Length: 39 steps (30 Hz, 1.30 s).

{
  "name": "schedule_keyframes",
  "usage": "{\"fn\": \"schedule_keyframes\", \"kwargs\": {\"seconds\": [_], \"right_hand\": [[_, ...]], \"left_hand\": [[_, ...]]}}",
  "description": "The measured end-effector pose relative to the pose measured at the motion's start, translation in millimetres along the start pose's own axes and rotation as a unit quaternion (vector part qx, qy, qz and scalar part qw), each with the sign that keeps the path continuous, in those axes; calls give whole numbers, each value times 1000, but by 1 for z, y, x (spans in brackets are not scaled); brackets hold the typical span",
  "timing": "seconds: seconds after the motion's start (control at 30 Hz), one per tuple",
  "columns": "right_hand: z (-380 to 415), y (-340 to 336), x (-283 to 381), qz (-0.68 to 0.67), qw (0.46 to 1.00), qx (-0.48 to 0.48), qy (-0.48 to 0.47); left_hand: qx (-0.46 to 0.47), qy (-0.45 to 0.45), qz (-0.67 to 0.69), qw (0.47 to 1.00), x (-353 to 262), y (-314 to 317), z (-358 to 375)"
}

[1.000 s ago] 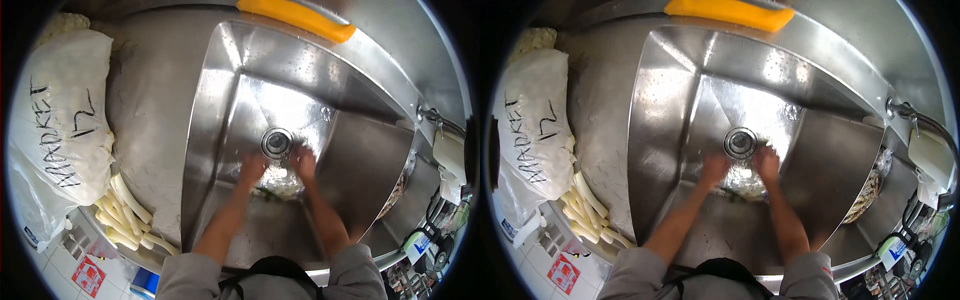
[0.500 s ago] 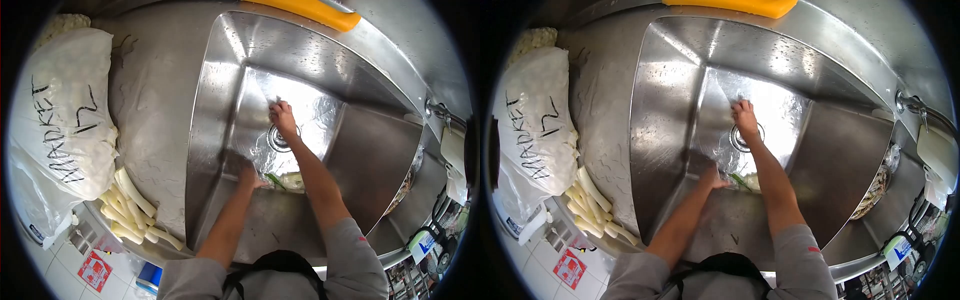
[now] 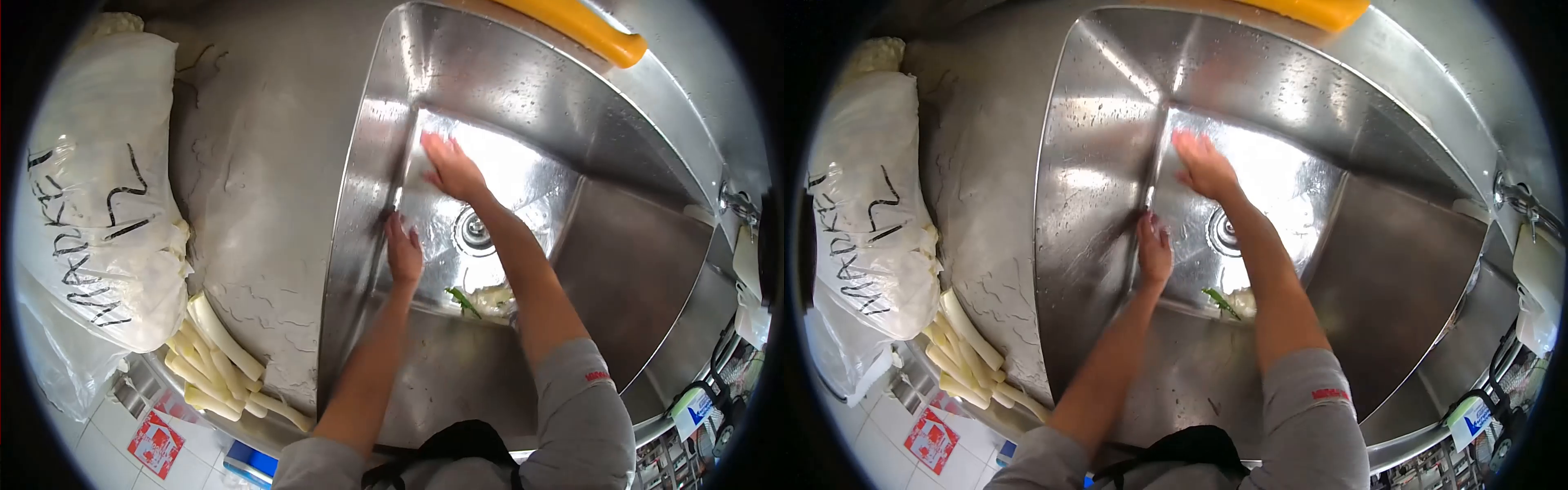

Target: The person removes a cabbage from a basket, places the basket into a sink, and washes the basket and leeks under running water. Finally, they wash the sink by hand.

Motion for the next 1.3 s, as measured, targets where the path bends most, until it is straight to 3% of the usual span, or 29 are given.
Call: {"fn": "schedule_keyframes", "kwargs": {"seconds": [0.03,0.07,0.1,0.13,0.2,0.27,0.33,0.43,0.47,0.5,0.53,0.57,0.6,0.7,0.73,0.87,0.93,1.0,1.03,1.07,1.1,1.17,1.23,1.3], "right_hand": [[33,9,8,-85,994,62,-38],[71,4,24,-62,973,224,10],[105,6,25,-167,937,307,-28],[149,11,24,-122,952,184,-211],[133,-10,13,-35,979,190,-62],[73,-18,-13,78,992,9,-101],[-3,-33,-25,147,984,-59,-80],[-14,-15,-44,76,991,-57,-94],[8,-15,-35,98,994,-47,-21],[44,0,-31,55,998,-7,13],[84,6,-24,4,999,49,-3],[117,-2,-11,35,993,88,-64],[144,-12,-7,-42,994,96,-44],[187,-35,-54,-2,996,-80,47],[169,-73,-54,69,977,-94,178],[138,-70,-109,153,901,-232,333],[133,-55,-89,108,931,-223,267],[135,-23,-59,-42,984,-33,167],[131,-24,-30,-27,997,-37,61],[120,-33,-9,-35,992,-106,52],[97,-52,8,-49,982,-161,82],[36,-109,43,-188,941,-275,51],[-27,-173,69,-201,915,-338,-90],[-66,-179,61,-267,912,-305,-61]], "left_hand": [[2,-4,-3,1000,9,-8,-1],[18,42,-15,999,13,-11,-2],[33,90,-23,995,12,-8,-4],[31,90,-17,995,6,-1,-9],[17,104,-17,994,-8,17,-27],[-14,179,-37,983,-29,40,-55],[-17,232,-98,968,-50,55,-83],[32,286,-187,939,-41,67,-75],[55,309,-250,916,-30,64,-60],[120,316,-266,903,-19,61,-32],[181,323,-276,887,-7,60,0],[248,335,-247,875,7,56,38],[312,346,-218,857,14,54,61],[253,281,-182,908,1,50,51],[188,297,-183,918,-8,48,31],[0,316,-126,940,-86,47,-84],[-26,329,-100,939,-101,47,-111],[-4,285,36,958,-112,44,-130],[-25,203,122,971,-123,40,-130],[-27,202,122,971,-126,42,-126],[-54,122,184,974,-122,40,-123],[-95,7,288,953,-117,38,-116],[-67,40,257,963,-116,34,-97],[-48,50,216,974,-110,32,-77]]}}
Point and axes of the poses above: each hand's wrist, its own z-axis away from the middle knuckle, its own y-axis out of the palm, x = y × z, the point moved 3 cm from there along -z, towards the middle knuckle, and after that the axes turned 12 degrees about -x, right-handed, at the moved point
